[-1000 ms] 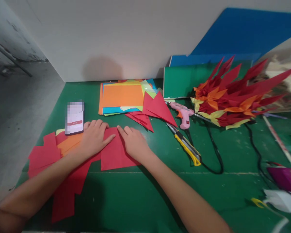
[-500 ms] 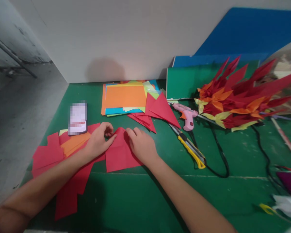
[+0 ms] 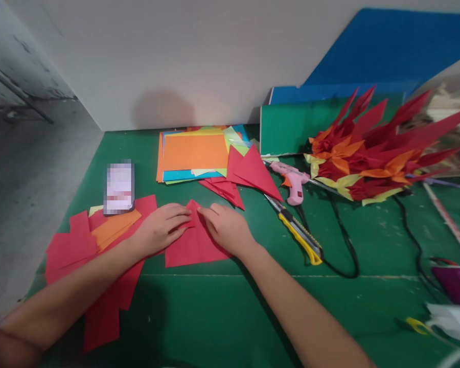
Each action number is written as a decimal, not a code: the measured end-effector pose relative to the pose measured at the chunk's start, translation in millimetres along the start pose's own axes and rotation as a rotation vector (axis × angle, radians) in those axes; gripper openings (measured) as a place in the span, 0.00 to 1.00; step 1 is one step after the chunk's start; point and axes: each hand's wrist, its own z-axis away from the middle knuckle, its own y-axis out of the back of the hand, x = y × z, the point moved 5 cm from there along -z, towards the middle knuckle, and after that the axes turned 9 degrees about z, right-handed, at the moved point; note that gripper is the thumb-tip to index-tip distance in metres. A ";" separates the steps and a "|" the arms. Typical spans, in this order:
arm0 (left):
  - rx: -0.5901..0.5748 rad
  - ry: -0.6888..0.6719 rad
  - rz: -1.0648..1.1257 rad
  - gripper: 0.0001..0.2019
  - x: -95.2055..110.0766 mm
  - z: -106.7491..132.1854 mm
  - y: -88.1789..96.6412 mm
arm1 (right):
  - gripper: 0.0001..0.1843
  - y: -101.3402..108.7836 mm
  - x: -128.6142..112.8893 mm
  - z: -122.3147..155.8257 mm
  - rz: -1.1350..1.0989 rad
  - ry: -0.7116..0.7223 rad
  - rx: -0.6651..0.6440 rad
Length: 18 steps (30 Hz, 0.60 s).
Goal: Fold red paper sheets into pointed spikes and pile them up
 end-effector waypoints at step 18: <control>-0.137 -0.002 -0.037 0.13 -0.5 0.2 -3.5 | 0.19 -1.1 4.1 -0.1 -0.076 0.055 -0.033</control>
